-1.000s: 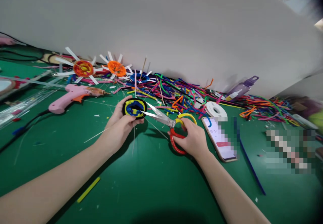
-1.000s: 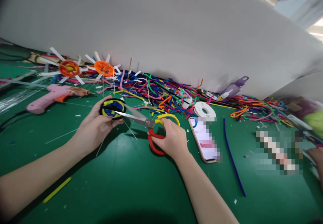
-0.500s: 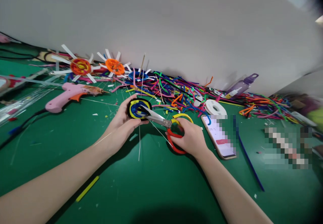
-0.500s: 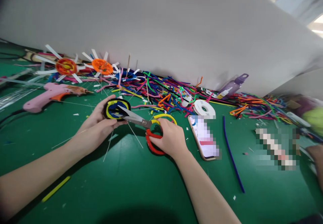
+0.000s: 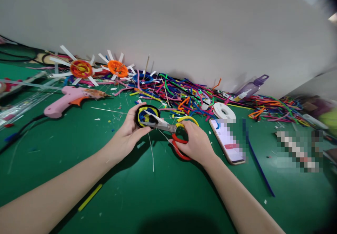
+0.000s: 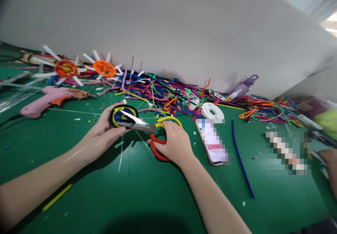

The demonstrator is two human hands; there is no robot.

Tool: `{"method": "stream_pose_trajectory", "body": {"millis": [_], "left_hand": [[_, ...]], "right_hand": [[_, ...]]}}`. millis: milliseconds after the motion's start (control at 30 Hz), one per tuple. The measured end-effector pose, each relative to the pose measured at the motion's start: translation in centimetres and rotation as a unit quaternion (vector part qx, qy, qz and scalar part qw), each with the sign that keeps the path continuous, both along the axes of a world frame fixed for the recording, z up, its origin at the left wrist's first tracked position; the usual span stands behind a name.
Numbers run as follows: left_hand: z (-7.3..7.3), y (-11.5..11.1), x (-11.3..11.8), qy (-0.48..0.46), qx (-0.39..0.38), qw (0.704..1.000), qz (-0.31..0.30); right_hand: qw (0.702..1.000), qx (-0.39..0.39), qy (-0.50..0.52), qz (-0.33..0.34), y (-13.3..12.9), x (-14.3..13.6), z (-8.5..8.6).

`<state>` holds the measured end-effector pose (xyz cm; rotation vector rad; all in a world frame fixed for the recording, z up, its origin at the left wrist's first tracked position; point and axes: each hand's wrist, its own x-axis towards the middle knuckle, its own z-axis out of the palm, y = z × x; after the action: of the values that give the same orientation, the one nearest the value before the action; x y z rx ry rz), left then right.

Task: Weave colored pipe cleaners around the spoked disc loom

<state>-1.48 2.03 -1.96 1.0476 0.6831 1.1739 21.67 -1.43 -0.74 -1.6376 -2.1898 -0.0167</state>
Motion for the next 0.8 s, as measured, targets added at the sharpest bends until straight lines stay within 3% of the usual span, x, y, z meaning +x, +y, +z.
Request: {"method": "stream_pose_trajectory", "body": {"millis": [433,800], "left_hand": [[0.55,-0.66,0.47,-0.024,-0.017,0.999,-0.038],[0.36,-0.54,0.55,-0.048,-0.019,0.998,-0.027]], "right_hand": [[0.999,0.045,-0.019,-0.017,0.10,-0.16,-0.38],[0.994,-0.020,-0.077,-0.070,-0.32,-0.66,0.08]]}}
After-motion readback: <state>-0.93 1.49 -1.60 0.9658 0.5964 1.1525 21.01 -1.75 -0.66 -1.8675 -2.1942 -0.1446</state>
